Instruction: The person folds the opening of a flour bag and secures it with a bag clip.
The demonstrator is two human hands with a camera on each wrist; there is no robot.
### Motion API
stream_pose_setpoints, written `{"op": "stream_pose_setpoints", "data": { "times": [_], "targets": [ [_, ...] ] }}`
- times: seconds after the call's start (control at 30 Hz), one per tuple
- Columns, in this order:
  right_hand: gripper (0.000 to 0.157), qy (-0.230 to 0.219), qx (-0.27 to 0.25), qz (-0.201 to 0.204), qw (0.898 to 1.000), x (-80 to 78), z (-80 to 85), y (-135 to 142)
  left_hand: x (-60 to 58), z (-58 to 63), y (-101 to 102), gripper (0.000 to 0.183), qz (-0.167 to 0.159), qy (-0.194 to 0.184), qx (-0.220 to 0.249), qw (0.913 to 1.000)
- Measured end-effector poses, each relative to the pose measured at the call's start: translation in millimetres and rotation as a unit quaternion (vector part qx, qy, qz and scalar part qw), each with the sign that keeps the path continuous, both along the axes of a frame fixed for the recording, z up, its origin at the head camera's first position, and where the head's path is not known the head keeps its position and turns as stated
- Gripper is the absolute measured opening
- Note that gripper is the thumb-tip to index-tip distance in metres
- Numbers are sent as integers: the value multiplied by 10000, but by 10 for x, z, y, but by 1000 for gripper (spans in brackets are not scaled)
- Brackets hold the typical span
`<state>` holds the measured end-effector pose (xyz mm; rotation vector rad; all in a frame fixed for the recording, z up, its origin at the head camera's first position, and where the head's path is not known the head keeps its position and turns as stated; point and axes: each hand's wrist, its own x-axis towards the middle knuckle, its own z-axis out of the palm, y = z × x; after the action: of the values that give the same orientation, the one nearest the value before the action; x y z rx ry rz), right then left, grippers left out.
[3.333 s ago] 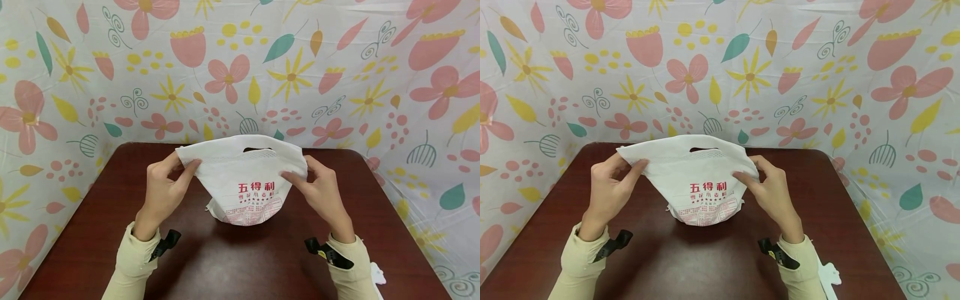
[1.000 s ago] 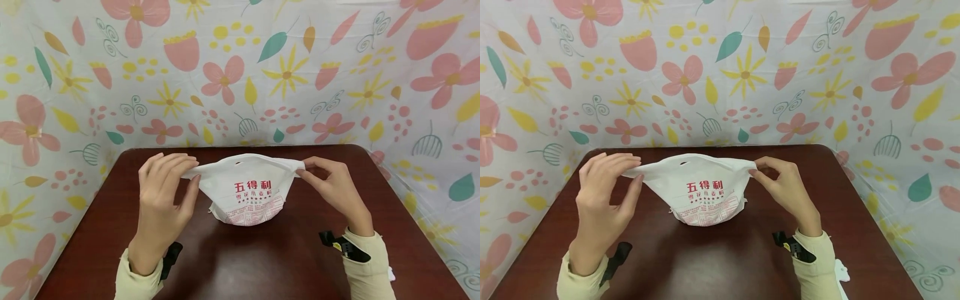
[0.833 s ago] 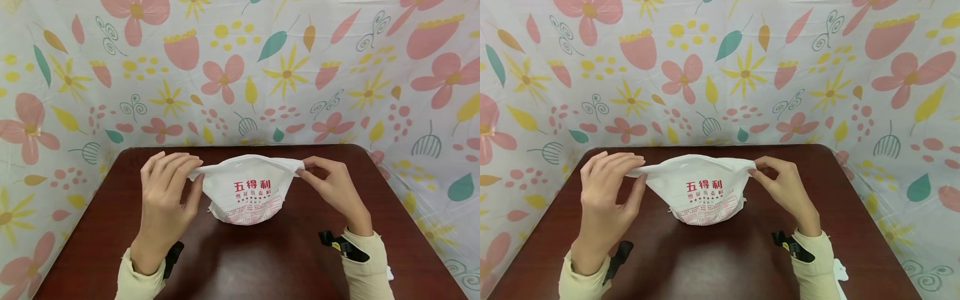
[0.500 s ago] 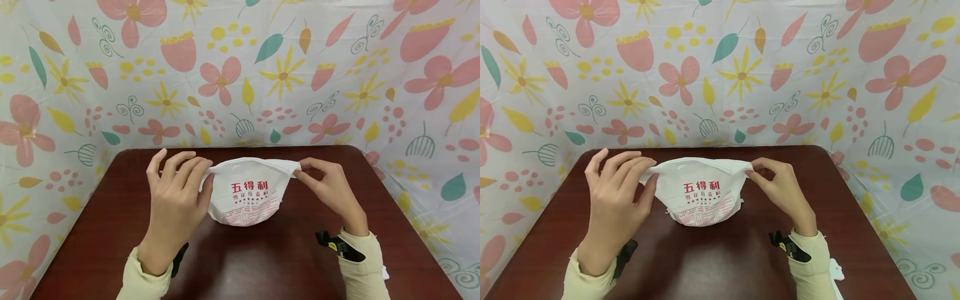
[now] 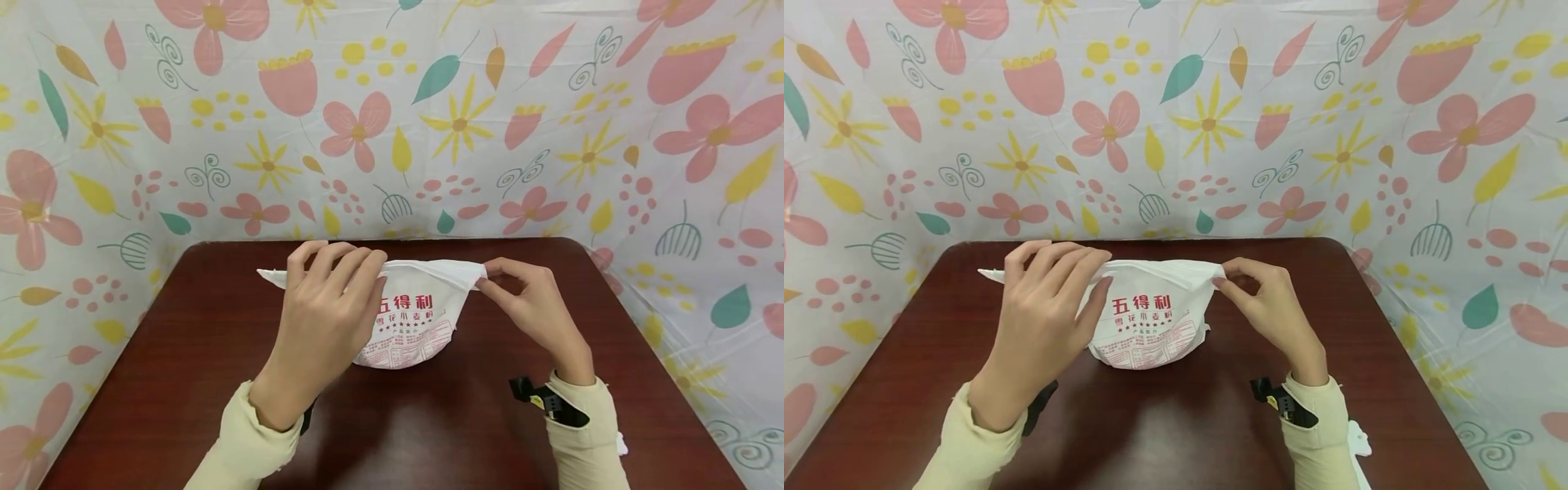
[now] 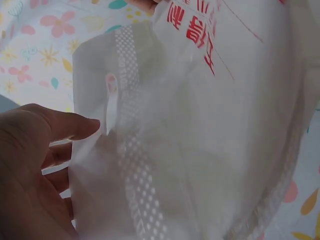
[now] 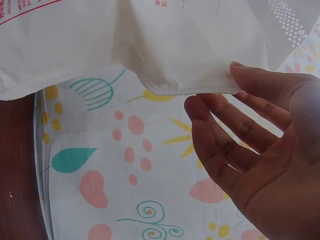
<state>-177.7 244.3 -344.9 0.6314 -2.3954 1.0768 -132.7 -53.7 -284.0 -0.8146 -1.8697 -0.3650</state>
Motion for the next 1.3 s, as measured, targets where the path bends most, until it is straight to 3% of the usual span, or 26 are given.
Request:
{"op": "stream_pose_setpoints", "data": {
  "times": [0.47,0.7,0.9,1.13,1.3],
  "targets": [
    [16,-16,-67,-46,10000,-4,-3,24,-86,-61,420,25,190,369,-379,9984],
    [12,-132,-126,35,9998,8,-29,-12,-109,-109,499,17,213,527,-44,9984],
    [11,-117,-157,35,9998,13,-34,-36,-187,-91,529,13,76,802,575,9951],
    [14,495,-233,-216,9983,-7,-25,-42,-363,-14,527,15,-119,620,1101,9919],
    [16,829,-241,-320,9958,-34,-37,-67,-489,46,496,18,-162,381,1112,9929]
  ]
}}
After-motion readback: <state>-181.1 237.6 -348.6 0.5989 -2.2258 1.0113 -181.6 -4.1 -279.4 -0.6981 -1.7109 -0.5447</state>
